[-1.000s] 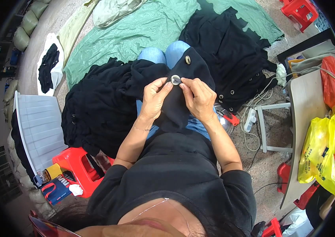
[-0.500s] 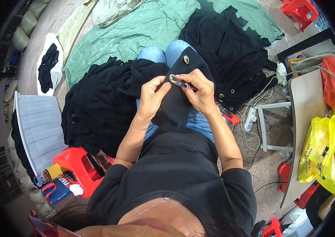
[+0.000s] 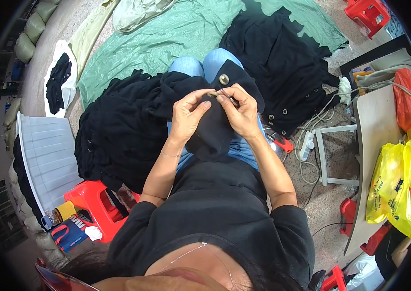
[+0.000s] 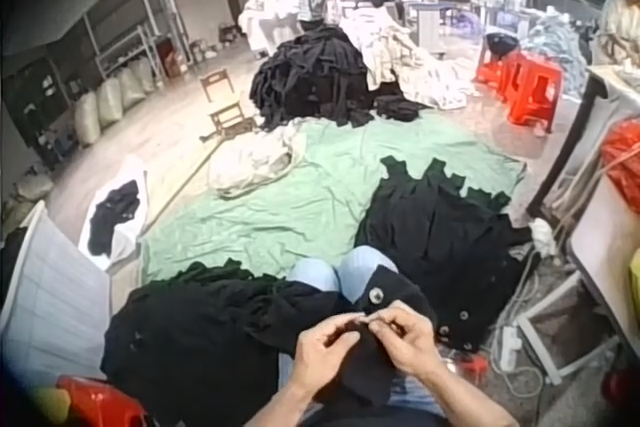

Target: Inspecting and handling black fabric garment pieces with metal eyelets in a factory setting.

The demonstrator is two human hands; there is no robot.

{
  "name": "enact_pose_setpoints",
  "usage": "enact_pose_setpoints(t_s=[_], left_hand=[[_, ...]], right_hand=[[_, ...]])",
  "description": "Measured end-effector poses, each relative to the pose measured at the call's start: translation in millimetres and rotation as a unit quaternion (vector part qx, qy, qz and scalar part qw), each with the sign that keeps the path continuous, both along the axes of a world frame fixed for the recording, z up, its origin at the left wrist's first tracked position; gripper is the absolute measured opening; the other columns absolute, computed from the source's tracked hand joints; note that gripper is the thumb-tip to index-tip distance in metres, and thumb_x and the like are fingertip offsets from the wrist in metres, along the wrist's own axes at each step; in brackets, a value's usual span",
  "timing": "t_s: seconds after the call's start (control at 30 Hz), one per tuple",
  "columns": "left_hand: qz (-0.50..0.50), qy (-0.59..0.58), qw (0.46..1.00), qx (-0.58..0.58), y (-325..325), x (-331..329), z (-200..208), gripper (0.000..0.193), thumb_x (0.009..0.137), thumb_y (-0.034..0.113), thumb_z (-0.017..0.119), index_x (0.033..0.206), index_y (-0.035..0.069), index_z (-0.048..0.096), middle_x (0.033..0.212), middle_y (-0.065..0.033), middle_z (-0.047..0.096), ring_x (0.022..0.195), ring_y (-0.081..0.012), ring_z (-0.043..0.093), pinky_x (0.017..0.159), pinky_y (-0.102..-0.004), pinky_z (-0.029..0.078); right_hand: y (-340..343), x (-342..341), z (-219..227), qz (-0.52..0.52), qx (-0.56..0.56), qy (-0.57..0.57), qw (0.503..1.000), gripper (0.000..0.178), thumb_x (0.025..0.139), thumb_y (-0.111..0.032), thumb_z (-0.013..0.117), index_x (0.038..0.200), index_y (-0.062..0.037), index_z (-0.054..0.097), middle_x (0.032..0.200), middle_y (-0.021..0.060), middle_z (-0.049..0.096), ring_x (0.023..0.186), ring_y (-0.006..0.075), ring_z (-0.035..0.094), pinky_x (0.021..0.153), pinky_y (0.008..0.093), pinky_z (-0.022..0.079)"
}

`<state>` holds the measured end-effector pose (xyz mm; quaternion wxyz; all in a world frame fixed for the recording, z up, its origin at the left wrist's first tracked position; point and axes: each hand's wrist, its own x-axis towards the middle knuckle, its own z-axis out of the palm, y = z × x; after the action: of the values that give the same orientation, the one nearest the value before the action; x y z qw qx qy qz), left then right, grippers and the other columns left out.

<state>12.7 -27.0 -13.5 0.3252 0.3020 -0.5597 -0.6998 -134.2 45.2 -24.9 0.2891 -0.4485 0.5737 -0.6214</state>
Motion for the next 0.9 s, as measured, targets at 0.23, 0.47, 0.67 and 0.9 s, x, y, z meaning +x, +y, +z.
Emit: enact_pose_setpoints(t_s=[0.23,0.47,0.67,0.9], left_hand=[[0.048,-0.011,0.998,-0.047,4.3,-2.1,-12.1,0.023,0.087,-0.005,0.062,0.11,-0.004,0.065,0.101,-0.005,0.068,0.092,-0.0088,0.062,0.082,-0.0224,0.049],[0.066,-0.009,0.997,-0.045,5.6,-2.1,-9.2,0.022,0.087,-0.005,0.061,0.109,-0.005,0.065,0.101,-0.007,0.069,0.092,-0.0101,0.063,0.083,-0.0231,0.049],[0.063,-0.019,0.997,-0.044,7.2,-3.6,-9.8,0.021,0.088,-0.005,0.061,0.108,-0.005,0.065,0.101,-0.0072,0.069,0.091,-0.0102,0.063,0.083,-0.0229,0.049],[0.066,0.002,0.998,-0.021,9.7,-4.0,-7.0,0.02,0.088,-0.005,0.06,0.108,-0.005,0.065,0.101,-0.0063,0.068,0.092,-0.0098,0.062,0.084,-0.0228,0.048]], right_hand=[[-2.1,-1.1,-4.4,0.042,-0.025,-0.145,0.988,0.023,0.098,-0.015,0.056,0.118,-0.005,0.057,0.084,-0.0036,0.051,0.067,0.0028,0.043,0.061,0.0164,0.033],[17.8,-14.8,10.2,-0.049,0.01,0.188,0.981,0.009,0.084,-0.006,0.069,0.091,-0.0005,0.066,0.072,0.0058,0.061,0.061,0.0137,0.058,0.055,0.026,0.044],[13.5,-9.4,13.6,-0.057,-0.041,0.283,0.957,0.012,0.078,-0.005,0.073,0.088,-0.002,0.067,0.071,0.0078,0.059,0.06,0.0206,0.06,0.054,0.0297,0.045],[12.1,-7.7,9.9,-0.06,-0.042,0.278,0.958,0.012,0.078,-0.006,0.073,0.088,-0.0021,0.067,0.071,0.0077,0.059,0.06,0.0207,0.06,0.054,0.0296,0.045]])
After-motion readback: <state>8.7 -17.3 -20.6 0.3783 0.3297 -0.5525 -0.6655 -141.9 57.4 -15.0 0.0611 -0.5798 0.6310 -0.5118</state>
